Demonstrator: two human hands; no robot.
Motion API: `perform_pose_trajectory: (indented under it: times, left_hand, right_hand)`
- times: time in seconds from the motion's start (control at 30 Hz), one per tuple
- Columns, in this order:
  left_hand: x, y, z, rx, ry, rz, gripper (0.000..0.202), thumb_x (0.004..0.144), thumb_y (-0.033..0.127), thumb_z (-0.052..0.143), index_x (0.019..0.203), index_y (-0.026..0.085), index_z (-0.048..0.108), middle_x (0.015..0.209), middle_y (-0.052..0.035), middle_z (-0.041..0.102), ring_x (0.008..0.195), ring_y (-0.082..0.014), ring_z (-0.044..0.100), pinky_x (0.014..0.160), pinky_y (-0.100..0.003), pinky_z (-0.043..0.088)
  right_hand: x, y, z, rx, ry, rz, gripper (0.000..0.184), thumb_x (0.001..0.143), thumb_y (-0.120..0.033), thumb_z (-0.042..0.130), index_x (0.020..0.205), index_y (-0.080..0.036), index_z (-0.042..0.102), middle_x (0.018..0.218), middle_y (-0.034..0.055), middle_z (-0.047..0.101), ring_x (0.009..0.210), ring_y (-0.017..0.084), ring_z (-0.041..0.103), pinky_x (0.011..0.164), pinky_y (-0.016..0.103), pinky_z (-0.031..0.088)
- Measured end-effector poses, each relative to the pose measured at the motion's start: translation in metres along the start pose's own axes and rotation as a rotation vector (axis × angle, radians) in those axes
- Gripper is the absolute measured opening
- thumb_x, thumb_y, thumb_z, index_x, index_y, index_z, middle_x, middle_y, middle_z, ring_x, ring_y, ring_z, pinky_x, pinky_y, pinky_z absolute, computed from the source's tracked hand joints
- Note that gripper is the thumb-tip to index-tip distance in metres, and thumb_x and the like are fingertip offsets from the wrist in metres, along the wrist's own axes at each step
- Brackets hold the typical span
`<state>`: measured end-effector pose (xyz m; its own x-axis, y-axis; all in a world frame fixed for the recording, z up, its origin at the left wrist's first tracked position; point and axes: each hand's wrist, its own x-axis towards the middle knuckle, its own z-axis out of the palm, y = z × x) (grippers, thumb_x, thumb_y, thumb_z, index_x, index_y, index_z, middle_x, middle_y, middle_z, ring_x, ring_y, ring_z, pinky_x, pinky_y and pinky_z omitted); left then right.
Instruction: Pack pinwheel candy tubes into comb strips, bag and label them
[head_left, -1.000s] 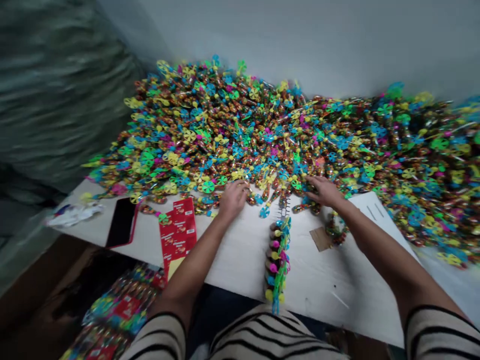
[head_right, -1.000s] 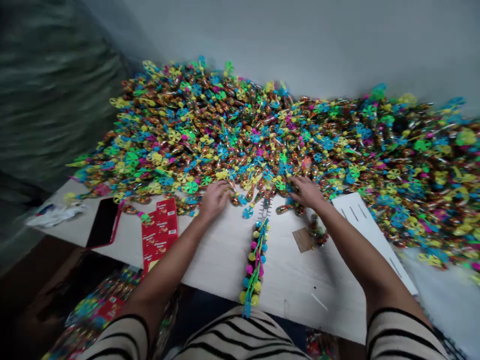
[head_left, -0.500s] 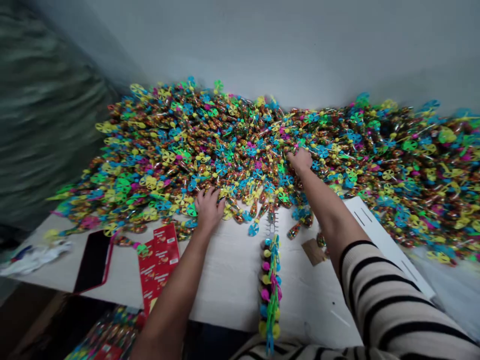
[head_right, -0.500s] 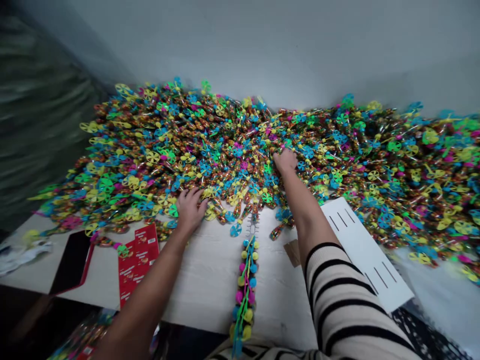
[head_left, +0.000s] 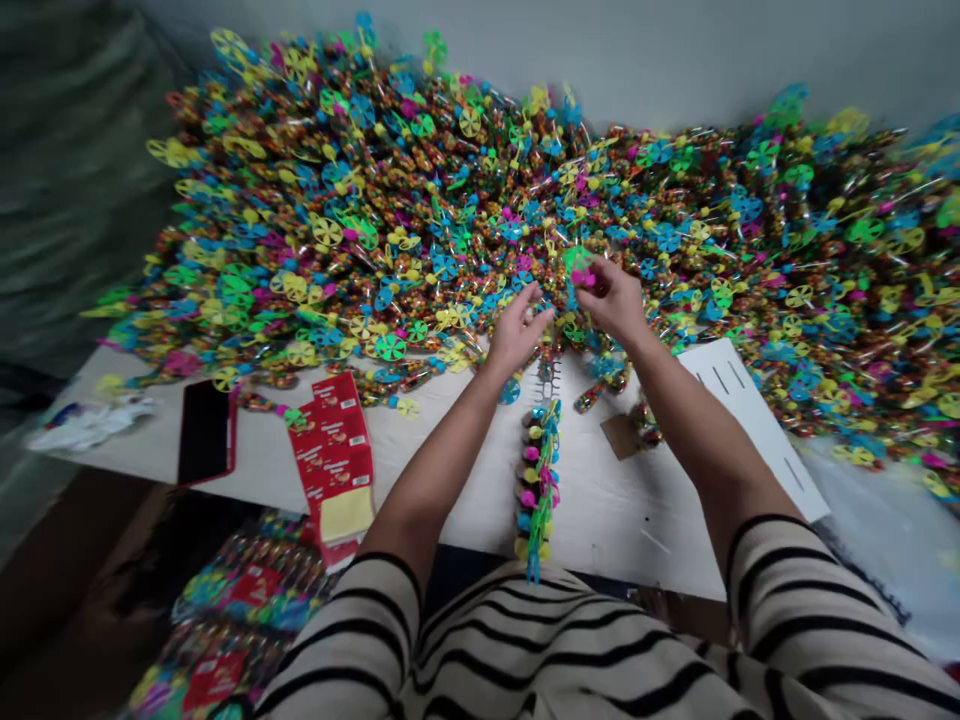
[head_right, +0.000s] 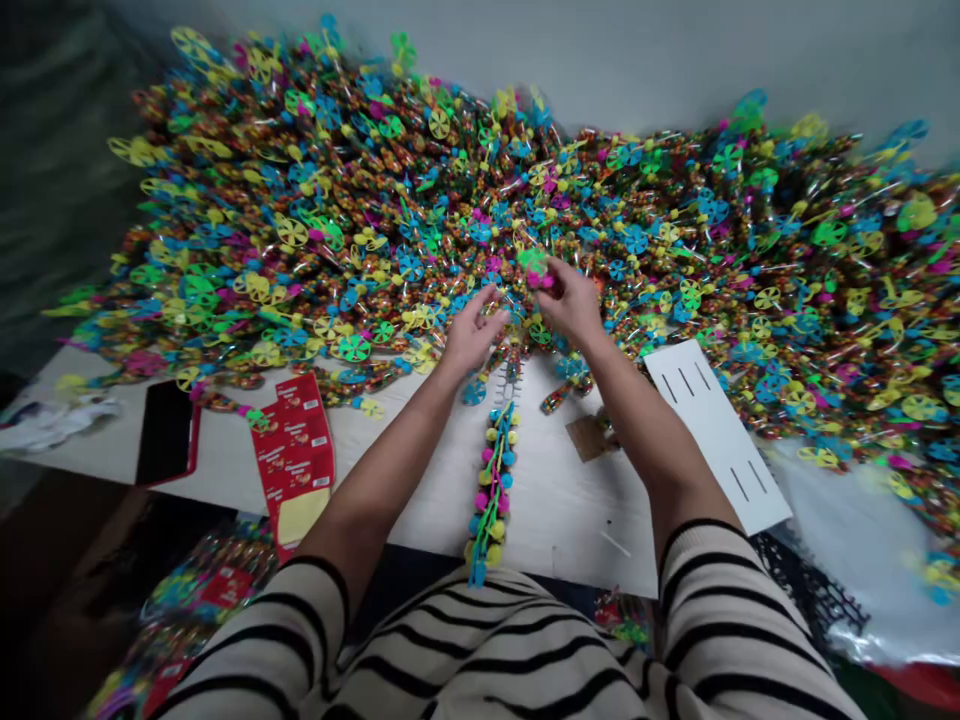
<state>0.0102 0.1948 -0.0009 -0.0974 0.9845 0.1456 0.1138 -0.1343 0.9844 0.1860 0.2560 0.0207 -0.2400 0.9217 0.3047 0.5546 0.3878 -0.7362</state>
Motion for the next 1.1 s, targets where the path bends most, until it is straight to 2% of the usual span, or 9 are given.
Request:
perform_pose_trajectory:
  times: [0.17,0.3,0.4,0.5,0.6,0.7,0.8,0.97,1.1]
  left_hand:
    - [-0.017,0.023,0.001,0.006,-0.036,0.072,0.025,0.079,0.031,0.068,0.095,0.012,0.072,0.087,-0.0061,0.071,0.076,-0.0154,0.063,0.072,-0.027,0.052]
    - [-0.029,0.027,-0.006,-0.018,-0.110,0.025,0.030,0.078,0.029,0.066,0.101,0.011,0.070,0.082,-0.0044,0.070,0.070,-0.0127,0.062,0.065,-0.023,0.049]
    - [-0.031,0.025,-0.006,-0.081,-0.094,-0.062,0.040,0.071,0.026,0.070,0.107,0.010,0.066,0.077,-0.0021,0.068,0.064,-0.0100,0.059,0.061,-0.020,0.047]
    - [-0.030,0.027,-0.011,-0.151,-0.045,-0.109,0.046,0.066,0.024,0.073,0.109,0.011,0.065,0.080,-0.0022,0.068,0.069,-0.0101,0.061,0.067,-0.021,0.049]
    - [-0.034,0.033,-0.028,-0.125,-0.027,-0.112,0.037,0.066,0.027,0.073,0.099,0.011,0.068,0.079,-0.0027,0.069,0.072,-0.0113,0.062,0.070,-0.023,0.050]
    - [-0.049,0.034,-0.052,-0.037,-0.077,-0.098,0.030,0.069,0.031,0.072,0.092,0.012,0.070,0.078,-0.0025,0.069,0.070,-0.0124,0.061,0.069,-0.024,0.050]
    - [-0.074,0.021,-0.068,0.044,-0.164,-0.113,0.029,0.070,0.033,0.072,0.091,0.013,0.072,0.080,-0.0027,0.070,0.071,-0.0143,0.062,0.068,-0.025,0.050]
    - [-0.105,-0.006,-0.057,0.139,-0.245,-0.083,0.029,0.076,0.028,0.066,0.102,0.016,0.073,0.101,-0.0073,0.073,0.093,-0.0210,0.066,0.084,-0.032,0.051]
    - [-0.107,-0.003,-0.044,0.290,-0.314,0.036,0.030,0.082,0.022,0.061,0.110,0.019,0.071,0.107,-0.0068,0.072,0.101,-0.0207,0.064,0.094,-0.033,0.047]
  right_hand:
    - [-0.051,-0.043,0.004,0.056,-0.097,-0.040,0.050,0.081,-0.031,0.060,0.129,-0.017,0.055,0.083,0.0026,0.064,0.069,0.017,0.058,0.069,0.028,0.050]
    - [-0.068,-0.046,0.005,0.158,-0.127,-0.023,0.053,0.082,-0.034,0.063,0.131,-0.018,0.050,0.081,0.0010,0.065,0.069,0.017,0.059,0.067,0.027,0.049]
    - [-0.070,-0.047,0.009,0.270,-0.086,0.017,0.052,0.080,-0.039,0.067,0.124,-0.019,0.049,0.078,0.0002,0.064,0.065,0.016,0.058,0.061,0.026,0.048]
    - [-0.068,-0.051,0.009,0.378,-0.018,0.143,0.049,0.074,-0.047,0.073,0.108,-0.020,0.052,0.075,-0.0007,0.062,0.060,0.014,0.056,0.052,0.023,0.044]
    - [-0.069,-0.054,0.001,0.505,0.027,0.281,0.045,0.069,-0.052,0.075,0.092,-0.019,0.054,0.070,-0.0016,0.059,0.050,0.011,0.049,0.042,0.021,0.039]
    - [-0.084,-0.051,-0.015,0.554,0.030,0.306,0.044,0.066,-0.051,0.079,0.089,-0.018,0.060,0.068,-0.0024,0.056,0.047,0.009,0.045,0.040,0.021,0.038]
    - [-0.114,-0.043,-0.023,0.529,0.018,0.320,0.043,0.063,-0.048,0.082,0.089,-0.017,0.067,0.065,-0.0025,0.054,0.049,0.009,0.047,0.043,0.023,0.040]
    - [-0.160,-0.031,-0.001,0.539,0.044,0.365,0.045,0.059,-0.051,0.085,0.085,-0.018,0.071,0.070,-0.0001,0.059,0.053,0.011,0.051,0.049,0.026,0.045]
    - [-0.170,-0.031,0.022,0.548,0.075,0.318,0.044,0.065,-0.057,0.079,0.087,-0.020,0.071,0.073,0.0014,0.062,0.058,0.014,0.054,0.054,0.028,0.048]
